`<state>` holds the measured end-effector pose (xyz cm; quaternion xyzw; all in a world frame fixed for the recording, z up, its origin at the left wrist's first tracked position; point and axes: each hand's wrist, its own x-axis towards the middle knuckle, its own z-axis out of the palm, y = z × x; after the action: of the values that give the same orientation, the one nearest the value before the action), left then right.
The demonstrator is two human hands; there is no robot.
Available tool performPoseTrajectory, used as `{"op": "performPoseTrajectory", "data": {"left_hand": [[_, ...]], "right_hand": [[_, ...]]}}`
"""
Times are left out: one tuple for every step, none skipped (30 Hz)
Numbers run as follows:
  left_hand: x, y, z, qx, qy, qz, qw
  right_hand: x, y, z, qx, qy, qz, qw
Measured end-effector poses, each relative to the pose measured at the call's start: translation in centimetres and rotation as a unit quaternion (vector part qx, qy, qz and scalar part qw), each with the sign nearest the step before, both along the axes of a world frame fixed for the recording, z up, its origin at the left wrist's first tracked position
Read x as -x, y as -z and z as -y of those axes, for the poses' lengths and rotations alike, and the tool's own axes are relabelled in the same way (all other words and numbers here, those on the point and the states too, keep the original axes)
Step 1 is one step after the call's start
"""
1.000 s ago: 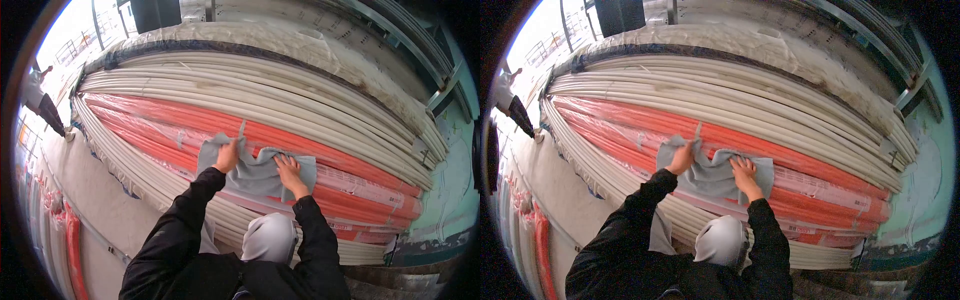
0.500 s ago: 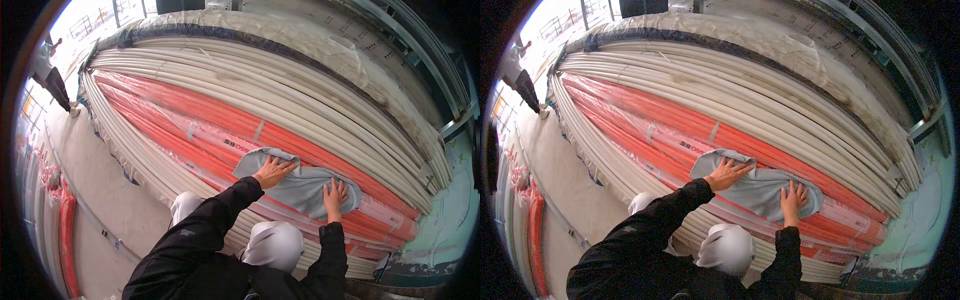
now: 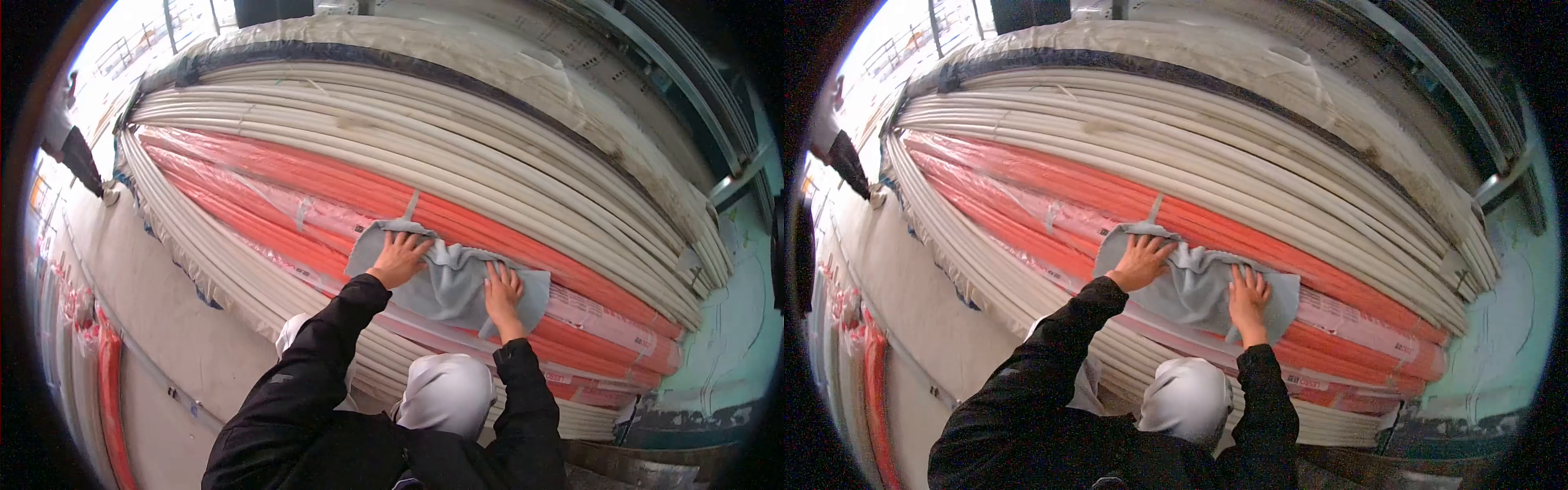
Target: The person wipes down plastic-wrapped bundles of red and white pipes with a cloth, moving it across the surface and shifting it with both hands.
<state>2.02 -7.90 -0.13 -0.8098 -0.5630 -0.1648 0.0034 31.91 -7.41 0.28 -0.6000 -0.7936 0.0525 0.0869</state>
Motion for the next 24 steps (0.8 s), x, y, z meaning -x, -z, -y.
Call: {"op": "performPoseTrajectory", "data": {"left_hand": [[0.1,0.2,0.1,-0.004,-0.002,0.001,1.000],[0.1,0.3,0.0,-0.008,-0.004,0.002,1.000],[0.0,0.0,0.4,0.022,-0.009,0.024,0.999],[-0.1,0.4,0.5,0.002,-0.011,0.018,1.000],[-0.1,0.8,0.8,-0.017,-0.013,0.012,1.000],[-0.2,1.0,1.2,-0.036,-0.015,0.005,0.999],[-0.2,1.1,1.5,-0.044,-0.007,0.020,0.999],[-0.2,1.3,1.8,-0.040,-0.006,0.019,0.999],[-0.3,1.3,2.0,-0.036,-0.006,0.019,0.999],[-0.4,1.4,2.2,-0.032,-0.006,0.019,0.999],[-0.5,1.5,2.5,0.009,-0.004,0.030,0.999],[-0.7,1.7,2.8,-0.001,0.009,0.024,1.000],[-0.9,2.0,3.1,-0.012,0.022,0.018,1.000],[-1.0,2.2,3.2,-0.022,0.033,0.011,0.999],[-1.4,2.1,3.3,-0.012,0.035,0.010,0.999],[-2.0,1.9,3.5,0.000,0.036,0.009,0.999],[-2.6,1.9,3.7,0.012,0.037,0.008,0.999],[-3.2,1.8,3.8,0.012,0.046,0.001,0.999],[-3.8,1.7,3.5,0.009,0.055,-0.005,0.998],[-4.5,1.6,3.2,0.006,0.063,-0.010,0.998],[-5.0,1.6,2.9,0.008,0.074,-0.007,0.997],[-5.6,1.5,2.5,0.008,0.074,-0.019,0.997],[-6.2,1.5,2.1,0.010,0.074,-0.032,0.997],[-6.6,1.4,1.9,0.013,0.074,-0.044,0.996]], "right_hand": [[0.0,0.3,0.3,-0.002,-0.011,-0.004,1.000],[0.0,0.5,0.5,-0.007,-0.015,-0.004,1.000],[0.1,0.5,0.8,-0.012,-0.020,-0.005,1.000],[0.2,0.5,1.1,-0.018,-0.025,-0.005,1.000],[0.3,0.6,1.5,-0.022,-0.027,-0.026,0.999],[0.1,0.8,1.9,-0.031,-0.035,-0.029,0.998],[0.0,1.1,2.2,-0.040,-0.042,-0.033,0.998],[-0.2,1.3,2.6,-0.050,-0.050,-0.037,0.997],[-0.5,1.4,3.1,-0.059,-0.061,-0.065,0.994],[-0.9,1.6,3.5,-0.064,-0.070,-0.080,0.992],[-1.2,1.7,3.7,-0.069,-0.079,-0.095,0.990],[-1.8,1.9,4.0,-0.075,-0.090,-0.110,0.987],[-2.4,2.1,4.3,-0.061,-0.078,-0.122,0.988],[-3.0,2.3,4.5,-0.046,-0.069,-0.135,0.987],[-3.6,2.3,4.7,-0.032,-0.060,-0.147,0.987],[-4.1,1.6,5.2,-0.050,-0.036,-0.137,0.989],[-4.9,0.7,5.9,-0.067,-0.012,-0.125,0.990],[-5.8,-0.1,6.1,-0.085,0.010,-0.113,0.990],[-7.0,0.3,5.9,-0.107,0.032,-0.061,0.992],[-8.1,0.8,5.7,-0.094,0.047,-0.049,0.993],[-8.8,0.8,5.5,-0.083,0.061,-0.036,0.994],[-9.3,0.9,5.0,-0.071,0.075,-0.025,0.994],[-9.6,1.2,4.5,-0.052,0.074,-0.045,0.995],[-9.5,0.9,4.0,-0.054,0.073,-0.047,0.995]]}}
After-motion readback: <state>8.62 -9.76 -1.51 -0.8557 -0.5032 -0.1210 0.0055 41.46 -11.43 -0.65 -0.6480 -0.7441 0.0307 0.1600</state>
